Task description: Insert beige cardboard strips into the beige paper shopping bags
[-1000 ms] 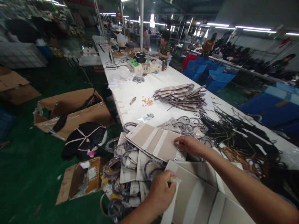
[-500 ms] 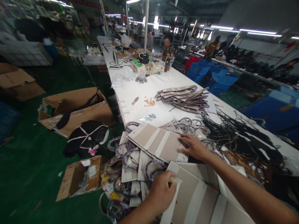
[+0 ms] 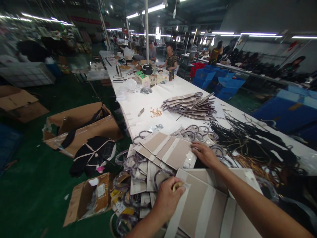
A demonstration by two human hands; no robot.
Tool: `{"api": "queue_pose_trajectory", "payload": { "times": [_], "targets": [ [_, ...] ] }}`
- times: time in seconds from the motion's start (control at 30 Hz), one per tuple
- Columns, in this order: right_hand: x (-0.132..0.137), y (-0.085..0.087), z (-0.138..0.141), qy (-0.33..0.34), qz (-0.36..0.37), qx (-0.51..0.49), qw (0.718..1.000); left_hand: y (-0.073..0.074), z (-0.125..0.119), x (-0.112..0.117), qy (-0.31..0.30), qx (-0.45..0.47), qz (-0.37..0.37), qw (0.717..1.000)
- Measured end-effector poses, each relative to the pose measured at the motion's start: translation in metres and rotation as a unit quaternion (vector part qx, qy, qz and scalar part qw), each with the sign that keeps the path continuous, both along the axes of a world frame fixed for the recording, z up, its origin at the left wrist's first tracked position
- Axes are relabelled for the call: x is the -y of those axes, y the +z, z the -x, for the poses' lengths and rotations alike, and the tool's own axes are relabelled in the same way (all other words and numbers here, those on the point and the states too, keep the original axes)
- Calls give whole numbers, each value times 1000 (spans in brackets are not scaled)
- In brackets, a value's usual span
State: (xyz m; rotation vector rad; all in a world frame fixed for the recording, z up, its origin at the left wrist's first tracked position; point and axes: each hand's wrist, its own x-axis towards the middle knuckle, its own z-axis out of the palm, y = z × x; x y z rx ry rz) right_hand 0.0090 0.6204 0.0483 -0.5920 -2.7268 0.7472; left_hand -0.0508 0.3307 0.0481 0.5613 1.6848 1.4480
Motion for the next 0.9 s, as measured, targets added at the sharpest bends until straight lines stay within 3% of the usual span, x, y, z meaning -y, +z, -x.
{"api": "queue_pose_trajectory", "payload": {
  "times": [0.1, 0.23, 0.3, 0.4, 0.57, 0.77, 0.9],
  "targets": [
    [32, 32, -11, -10, 7, -68, 998, 4, 3, 3, 10, 20, 4, 1000],
    [96, 75, -34, 124, 199, -14, 972, 7, 4, 4, 14, 11, 12, 1000],
    [119, 85, -44, 153, 263, 29, 952, 10, 2, 4, 11, 4, 15, 1000],
    [131, 87, -54, 117, 293, 36, 948, 14, -3, 4, -20, -1, 6, 1000],
    [128, 87, -69, 95, 272, 11, 958, 28, -12, 3, -10, -123, -36, 992],
    [124, 91, -81, 101, 104, 20, 989, 38, -18, -6, -32, -162, 9, 986],
    [118, 92, -80, 127, 59, 62, 988, 34, -18, -9, -38, -198, -3, 980]
  ]
}}
